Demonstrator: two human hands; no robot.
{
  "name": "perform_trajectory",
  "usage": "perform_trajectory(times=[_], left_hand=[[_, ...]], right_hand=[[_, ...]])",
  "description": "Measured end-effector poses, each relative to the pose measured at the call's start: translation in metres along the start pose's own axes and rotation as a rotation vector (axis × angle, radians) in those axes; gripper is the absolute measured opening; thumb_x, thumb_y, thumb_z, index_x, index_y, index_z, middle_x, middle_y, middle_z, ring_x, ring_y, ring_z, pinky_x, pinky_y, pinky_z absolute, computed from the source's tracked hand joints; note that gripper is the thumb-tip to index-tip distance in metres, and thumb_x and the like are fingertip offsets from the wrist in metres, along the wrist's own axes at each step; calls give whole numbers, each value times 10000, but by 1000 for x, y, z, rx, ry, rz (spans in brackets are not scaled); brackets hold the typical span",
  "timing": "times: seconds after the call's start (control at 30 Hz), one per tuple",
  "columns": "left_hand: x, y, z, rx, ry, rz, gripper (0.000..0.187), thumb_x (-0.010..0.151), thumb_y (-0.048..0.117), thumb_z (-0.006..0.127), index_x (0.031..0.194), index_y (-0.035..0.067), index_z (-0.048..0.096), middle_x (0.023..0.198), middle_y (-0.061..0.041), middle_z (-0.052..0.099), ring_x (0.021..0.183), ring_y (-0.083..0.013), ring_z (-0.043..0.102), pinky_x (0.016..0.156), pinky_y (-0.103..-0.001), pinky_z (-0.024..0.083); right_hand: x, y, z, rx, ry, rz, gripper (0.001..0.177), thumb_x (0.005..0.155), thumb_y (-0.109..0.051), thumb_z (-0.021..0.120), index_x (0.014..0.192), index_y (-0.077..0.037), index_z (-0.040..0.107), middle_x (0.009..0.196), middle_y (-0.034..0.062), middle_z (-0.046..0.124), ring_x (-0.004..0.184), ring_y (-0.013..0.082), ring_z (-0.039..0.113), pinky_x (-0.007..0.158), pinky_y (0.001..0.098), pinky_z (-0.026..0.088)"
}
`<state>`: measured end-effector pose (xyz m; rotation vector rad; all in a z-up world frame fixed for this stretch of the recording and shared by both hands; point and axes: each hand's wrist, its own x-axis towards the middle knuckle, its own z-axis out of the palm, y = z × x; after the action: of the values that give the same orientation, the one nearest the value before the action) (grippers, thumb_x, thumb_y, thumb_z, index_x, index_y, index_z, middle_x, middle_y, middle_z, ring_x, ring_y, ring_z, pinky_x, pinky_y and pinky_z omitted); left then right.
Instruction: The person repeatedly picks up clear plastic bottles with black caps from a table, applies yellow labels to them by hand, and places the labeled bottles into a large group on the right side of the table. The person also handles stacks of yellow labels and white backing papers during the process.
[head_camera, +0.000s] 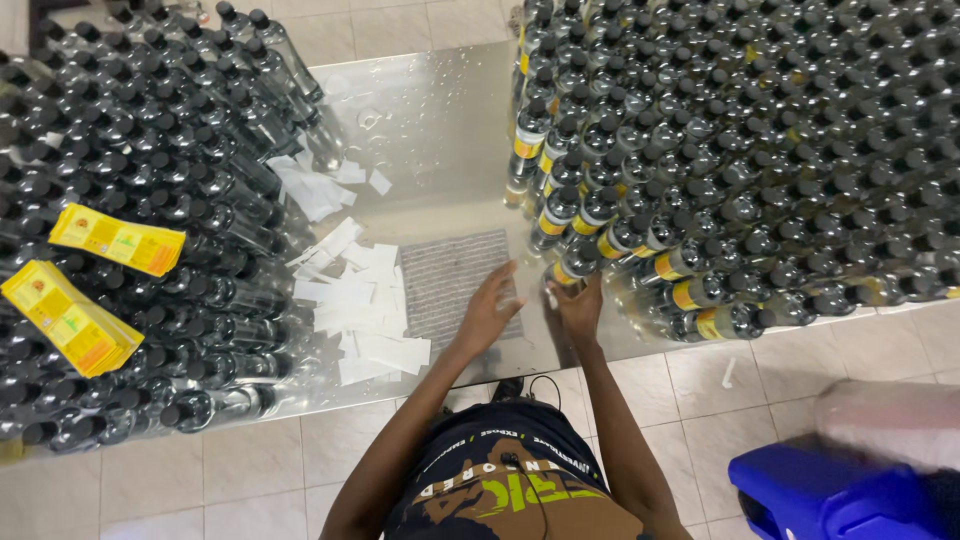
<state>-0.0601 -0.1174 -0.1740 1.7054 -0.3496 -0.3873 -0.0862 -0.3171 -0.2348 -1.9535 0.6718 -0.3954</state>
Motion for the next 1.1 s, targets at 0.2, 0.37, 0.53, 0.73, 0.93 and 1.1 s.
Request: perform_trajectory(times=[0.2, 0.37, 0.53, 0.73, 0.93, 1.1], left_hand=[[-86, -46, -76, -86, 255, -106, 572, 1031, -12, 697, 1580, 88, 576, 1542, -156, 622, 1276, -357, 721, 1008, -425, 648], [-126, -7, -178, 54, 598, -132, 456, 1029, -40, 690, 1466, 91, 676, 1439, -123, 721, 1197, -276, 765, 948, -377, 640], [-137, 60, -281, 386, 927, -148, 346, 1088, 142, 722, 1360, -71, 704, 1269, -340, 742, 1170, -516, 727, 970, -579, 611], [-120, 21, -384, 865, 1006, -75, 466, 1070, -61, 711, 1521, -35, 598, 1551, -249, 591, 1511, -448, 488, 1251, -561, 447], [-107, -15, -416, 1081, 788, -84, 592, 982, -74, 736, 1543, 30, 580, 1448, -234, 696, 1435, -422, 606, 1253, -520, 430], [-113, -40, -425, 1182, 750, 118, 214, 1077, 77, 682, 1278, 81, 754, 1279, -166, 786, 1299, -366, 712, 1175, -477, 513]], right_hand=[[30, 95, 34, 45, 378, -108, 752, 690, -158, 1114, 1256, -106, 623, 1063, 68, 667, 961, 199, 650, 904, 308, 562], [51, 107, 29, 212, 348, -294, 868, 737, 38, 1063, 1446, -20, 567, 1157, 139, 617, 941, 208, 608, 921, 331, 615], [7, 45, 25, -161, 445, -446, 1094, 715, -144, 1148, 1525, 51, 440, 1414, 299, 403, 1341, 474, 466, 1205, 581, 393], [-52, 24, 151, -163, 139, -691, 740, 1038, -408, 791, 1575, 20, 516, 1496, 256, 491, 1411, 429, 518, 1185, 547, 442], [-125, -139, 297, 223, -942, -522, 620, 948, 78, 731, 1527, -67, 565, 1492, 135, 609, 1389, 330, 624, 1084, 417, 606], [-147, -195, 369, 230, -1134, -608, 842, 949, 16, 776, 1687, -46, 376, 1631, 233, 519, 1535, 415, 474, 1242, 536, 482]])
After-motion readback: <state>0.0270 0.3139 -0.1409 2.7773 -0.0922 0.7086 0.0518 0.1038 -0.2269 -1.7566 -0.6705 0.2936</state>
